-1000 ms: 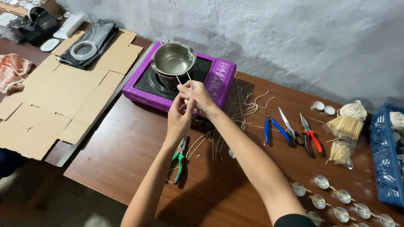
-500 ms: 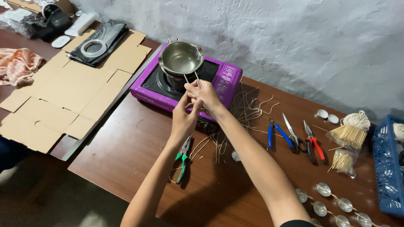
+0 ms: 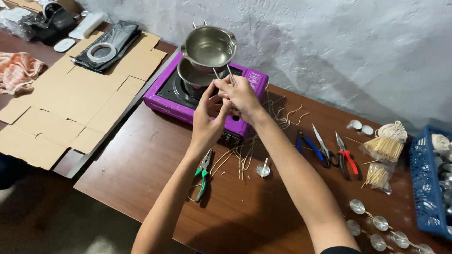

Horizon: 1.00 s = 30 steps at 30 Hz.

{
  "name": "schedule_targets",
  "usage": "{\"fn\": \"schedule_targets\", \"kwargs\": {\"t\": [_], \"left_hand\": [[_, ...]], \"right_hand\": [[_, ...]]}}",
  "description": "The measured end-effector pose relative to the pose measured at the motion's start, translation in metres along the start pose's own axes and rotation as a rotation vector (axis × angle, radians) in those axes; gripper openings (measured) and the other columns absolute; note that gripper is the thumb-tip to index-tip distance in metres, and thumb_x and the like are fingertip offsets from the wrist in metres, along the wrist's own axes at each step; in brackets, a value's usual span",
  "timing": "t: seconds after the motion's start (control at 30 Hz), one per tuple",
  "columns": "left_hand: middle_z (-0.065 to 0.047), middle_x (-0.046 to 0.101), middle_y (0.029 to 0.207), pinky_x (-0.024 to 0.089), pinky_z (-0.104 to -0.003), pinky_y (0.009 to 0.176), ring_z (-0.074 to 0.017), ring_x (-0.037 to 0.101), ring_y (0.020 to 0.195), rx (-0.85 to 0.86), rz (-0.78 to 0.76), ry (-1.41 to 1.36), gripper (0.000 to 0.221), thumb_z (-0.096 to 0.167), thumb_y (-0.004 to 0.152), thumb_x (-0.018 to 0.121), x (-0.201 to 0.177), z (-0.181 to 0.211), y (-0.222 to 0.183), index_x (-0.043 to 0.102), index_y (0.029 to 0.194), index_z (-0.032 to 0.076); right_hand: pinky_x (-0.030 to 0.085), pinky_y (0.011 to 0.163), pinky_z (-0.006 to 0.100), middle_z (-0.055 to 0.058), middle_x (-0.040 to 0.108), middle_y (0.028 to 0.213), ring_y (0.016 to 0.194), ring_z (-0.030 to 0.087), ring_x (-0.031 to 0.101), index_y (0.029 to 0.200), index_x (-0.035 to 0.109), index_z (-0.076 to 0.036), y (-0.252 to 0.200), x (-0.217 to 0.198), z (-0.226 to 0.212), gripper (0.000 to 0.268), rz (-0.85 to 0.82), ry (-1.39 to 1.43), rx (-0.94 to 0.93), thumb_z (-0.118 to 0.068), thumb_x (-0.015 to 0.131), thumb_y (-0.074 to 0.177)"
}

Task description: Arranging wicks in metal molds and pouring melted wax into them to create small candles.

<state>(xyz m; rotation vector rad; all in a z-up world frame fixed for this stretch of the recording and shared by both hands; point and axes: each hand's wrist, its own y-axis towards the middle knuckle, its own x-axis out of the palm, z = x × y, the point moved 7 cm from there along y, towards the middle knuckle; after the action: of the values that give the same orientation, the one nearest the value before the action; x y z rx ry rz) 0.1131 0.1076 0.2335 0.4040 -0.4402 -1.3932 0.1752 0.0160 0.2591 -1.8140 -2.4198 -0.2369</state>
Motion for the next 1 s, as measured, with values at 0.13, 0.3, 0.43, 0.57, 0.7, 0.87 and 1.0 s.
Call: {"fn": "schedule_targets", "kwargs": {"t": [0.13, 0.3, 0.43, 0.57, 0.7, 0.87, 1.0], "left_hand": [[-0.025, 0.070, 0.123, 0.064, -0.039, 0.080, -0.0321, 0.076, 0.100, 0.034, -0.038, -0.030, 0.072, 0.016, 0.099, 0.070, 0.014, 0.010, -0.004, 0.031, 0.158, 0.001], [-0.023, 0.071, 0.124, 0.062, -0.037, 0.076, -0.0324, 0.076, 0.101, 0.048, -0.165, -0.042, 0.071, 0.016, 0.099, 0.071, 0.041, 0.019, -0.016, 0.034, 0.158, 0.005], [-0.020, 0.072, 0.124, 0.062, -0.037, 0.079, -0.0309, 0.076, 0.103, 0.046, -0.264, -0.053, 0.069, 0.017, 0.097, 0.073, 0.059, 0.017, -0.030, 0.038, 0.157, 0.007], [-0.016, 0.073, 0.126, 0.063, -0.039, 0.084, -0.0298, 0.075, 0.107, 0.014, -0.407, -0.099, 0.065, 0.012, 0.097, 0.071, 0.082, 0.017, -0.045, 0.043, 0.155, 0.009], [-0.012, 0.075, 0.120, 0.061, -0.039, 0.087, -0.0284, 0.075, 0.105, -0.061, -0.495, -0.052, 0.058, -0.002, 0.094, 0.057, 0.086, 0.001, -0.064, 0.049, 0.151, 0.011], [-0.013, 0.076, 0.114, 0.059, -0.044, 0.080, -0.0342, 0.074, 0.100, -0.108, -0.658, 0.213, 0.056, -0.008, 0.088, 0.058, 0.082, -0.036, -0.083, 0.053, 0.142, 0.008], [-0.004, 0.073, 0.117, 0.058, -0.050, 0.089, -0.0324, 0.068, 0.112, -0.056, -0.856, 0.526, 0.081, -0.001, 0.074, 0.083, 0.077, -0.080, -0.101, 0.044, 0.144, 0.013]], "right_hand": [[0.026, 0.021, 0.019, -0.002, 0.043, 0.059, 0.031, 0.002, 0.039, 0.091, 0.057, 0.000, -0.004, -0.019, 0.002, 0.019, 0.006, 0.002, -0.017, -0.015, 0.066, 0.099], [0.026, 0.019, 0.018, -0.003, 0.041, 0.059, 0.032, 0.000, 0.036, 0.092, 0.056, -0.002, -0.036, -0.044, -0.008, 0.020, 0.057, 0.014, 0.013, -0.017, 0.065, 0.100], [0.026, 0.020, 0.016, -0.004, 0.039, 0.059, 0.031, 0.000, 0.035, 0.092, 0.055, -0.002, -0.066, -0.076, -0.007, 0.020, 0.091, 0.001, 0.028, -0.017, 0.064, 0.101], [0.026, 0.017, 0.022, -0.003, 0.035, 0.060, 0.031, 0.001, 0.033, 0.096, 0.053, 0.001, -0.095, -0.110, 0.001, 0.019, 0.120, 0.015, 0.026, -0.014, 0.063, 0.103], [0.024, 0.016, 0.023, -0.003, 0.032, 0.060, 0.030, 0.001, 0.030, 0.094, 0.052, 0.000, -0.130, -0.150, 0.018, 0.019, 0.152, -0.002, 0.026, -0.012, 0.063, 0.103], [0.023, 0.017, 0.021, -0.003, 0.032, 0.059, 0.030, 0.000, 0.031, 0.091, 0.052, 0.000, -0.175, -0.186, 0.039, 0.018, 0.223, -0.052, 0.076, -0.012, 0.062, 0.103], [0.024, 0.018, 0.020, -0.004, 0.031, 0.058, 0.030, -0.001, 0.029, 0.092, 0.053, -0.001, -0.206, -0.213, 0.058, 0.018, 0.297, -0.047, 0.126, -0.012, 0.061, 0.103]]}}
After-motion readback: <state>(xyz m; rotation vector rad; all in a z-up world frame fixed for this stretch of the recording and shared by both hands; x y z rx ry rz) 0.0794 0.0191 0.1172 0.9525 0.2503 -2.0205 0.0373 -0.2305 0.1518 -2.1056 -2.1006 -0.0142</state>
